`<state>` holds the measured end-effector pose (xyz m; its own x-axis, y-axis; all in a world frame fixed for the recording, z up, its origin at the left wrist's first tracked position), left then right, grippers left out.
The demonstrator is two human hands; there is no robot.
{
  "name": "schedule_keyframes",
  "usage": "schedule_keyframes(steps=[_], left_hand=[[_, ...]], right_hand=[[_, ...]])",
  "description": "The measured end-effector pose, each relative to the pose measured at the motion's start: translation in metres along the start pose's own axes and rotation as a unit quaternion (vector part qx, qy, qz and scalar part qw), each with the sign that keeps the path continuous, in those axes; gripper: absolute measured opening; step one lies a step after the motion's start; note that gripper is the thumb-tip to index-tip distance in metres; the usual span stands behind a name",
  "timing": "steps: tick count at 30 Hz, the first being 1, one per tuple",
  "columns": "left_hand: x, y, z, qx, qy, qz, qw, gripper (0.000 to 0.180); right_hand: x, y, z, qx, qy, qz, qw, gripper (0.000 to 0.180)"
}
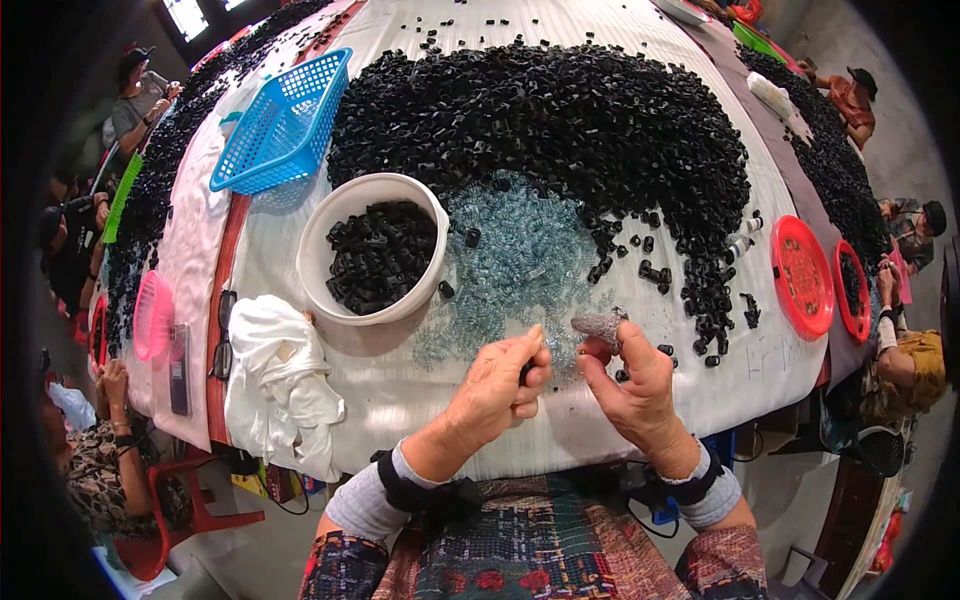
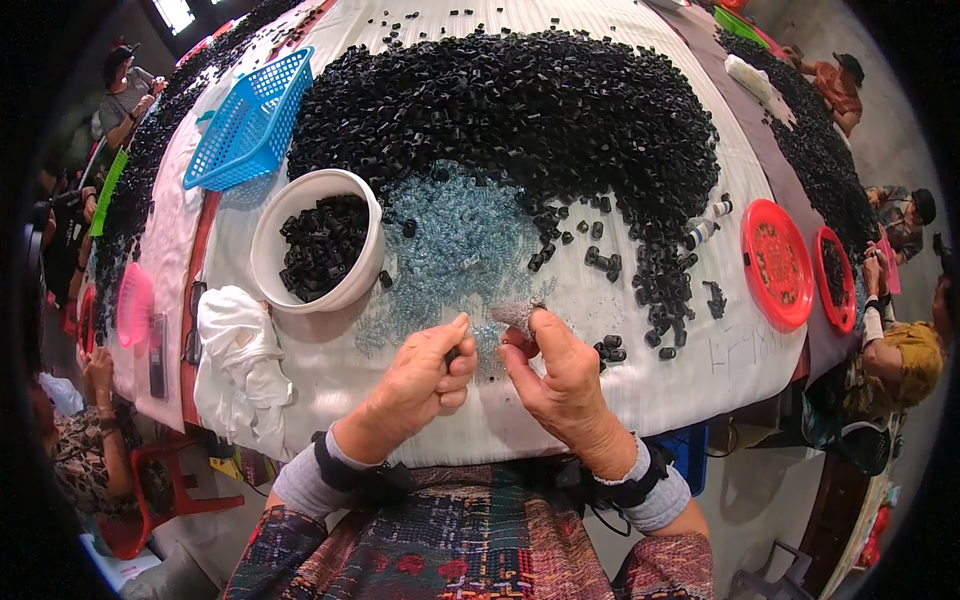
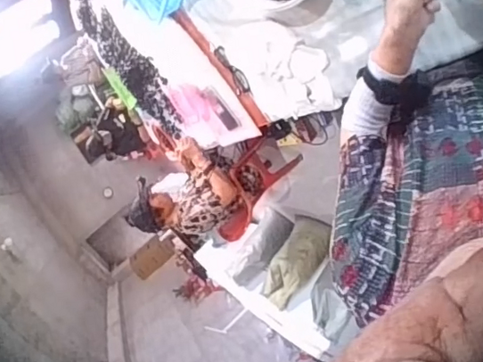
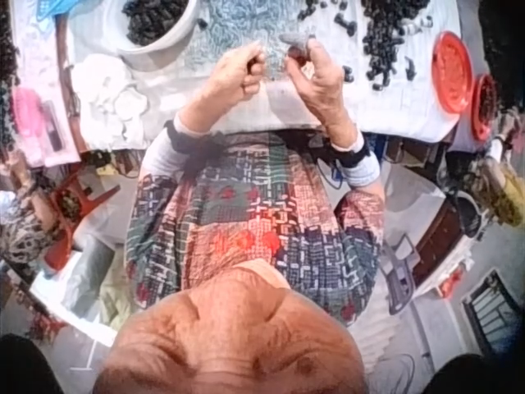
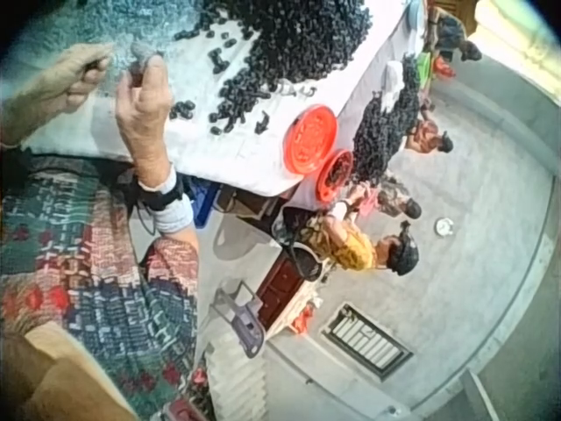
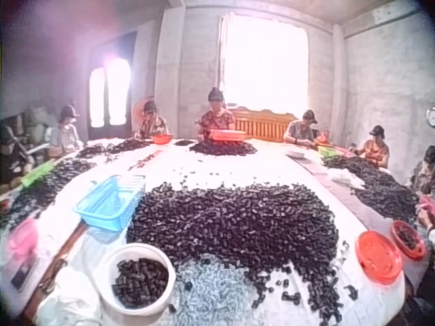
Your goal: Sorting and cleaning small black plastic shoe components at a factory table.
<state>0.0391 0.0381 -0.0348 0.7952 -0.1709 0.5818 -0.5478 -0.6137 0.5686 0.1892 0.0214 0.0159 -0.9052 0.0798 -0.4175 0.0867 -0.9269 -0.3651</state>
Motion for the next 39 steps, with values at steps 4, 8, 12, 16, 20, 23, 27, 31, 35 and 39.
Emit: schedule_keyframes(steps=[4,8,12,16,20,23,27,31,35,39], left_hand=[[0.007,0.007,-0.008,-0.003,0.008,-0.013,1.000,0.025],[0.000,0.010,-0.007,0.048,-0.048,0.026,0.997,0.025],[-0.001,0.016,-0.012,0.087,-0.107,0.025,0.990,0.027],[-0.001,0.014,-0.013,0.086,-0.098,0.022,0.991,0.029],[-0.008,0.013,-0.008,0.091,-0.111,-0.007,0.990,0.025],[-0.009,0.015,-0.008,0.111,-0.151,-0.004,0.982,0.031],[-0.003,0.017,-0.011,0.125,-0.167,-0.019,0.978,0.030],[-0.002,0.019,-0.011,0.130,-0.165,-0.022,0.977,0.027],[-0.006,0.017,-0.009,0.148,-0.183,-0.028,0.972,0.024],[-0.009,0.015,-0.007,0.160,-0.204,-0.042,0.965,0.022]], right_hand=[[0.000,0.002,-0.004,-0.001,0.005,0.000,1.000,0.030],[0.000,0.004,-0.006,0.009,0.001,-0.004,1.000,0.027],[-0.003,0.006,-0.007,-0.007,0.001,-0.008,1.000,0.026],[-0.003,0.006,0.000,-0.016,-0.007,-0.018,1.000,0.025],[-0.002,0.006,0.005,-0.036,-0.007,-0.018,0.999,0.023],[0.001,0.006,0.007,-0.056,-0.008,-0.015,0.998,0.022],[0.004,0.005,0.009,-0.065,-0.015,-0.009,0.998,0.022],[0.007,0.004,0.007,-0.085,-0.008,0.008,0.996,0.022],[0.006,0.005,0.010,-0.090,0.017,0.016,0.996,0.024],[0.006,0.004,0.014,-0.120,0.050,0.029,0.991,0.026]])
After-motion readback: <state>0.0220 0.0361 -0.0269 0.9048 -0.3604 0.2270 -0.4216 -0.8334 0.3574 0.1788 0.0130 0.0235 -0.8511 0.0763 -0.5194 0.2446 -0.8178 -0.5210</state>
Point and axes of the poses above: each hand's wrist, its own y-axis away from the middle knuckle, its own x-axis out of the palm, z = x × y, the point moved 4 cm from there along -y, towards the middle knuckle, and after that the axes turned 6 degrees about -y, right-handed, at the moved point
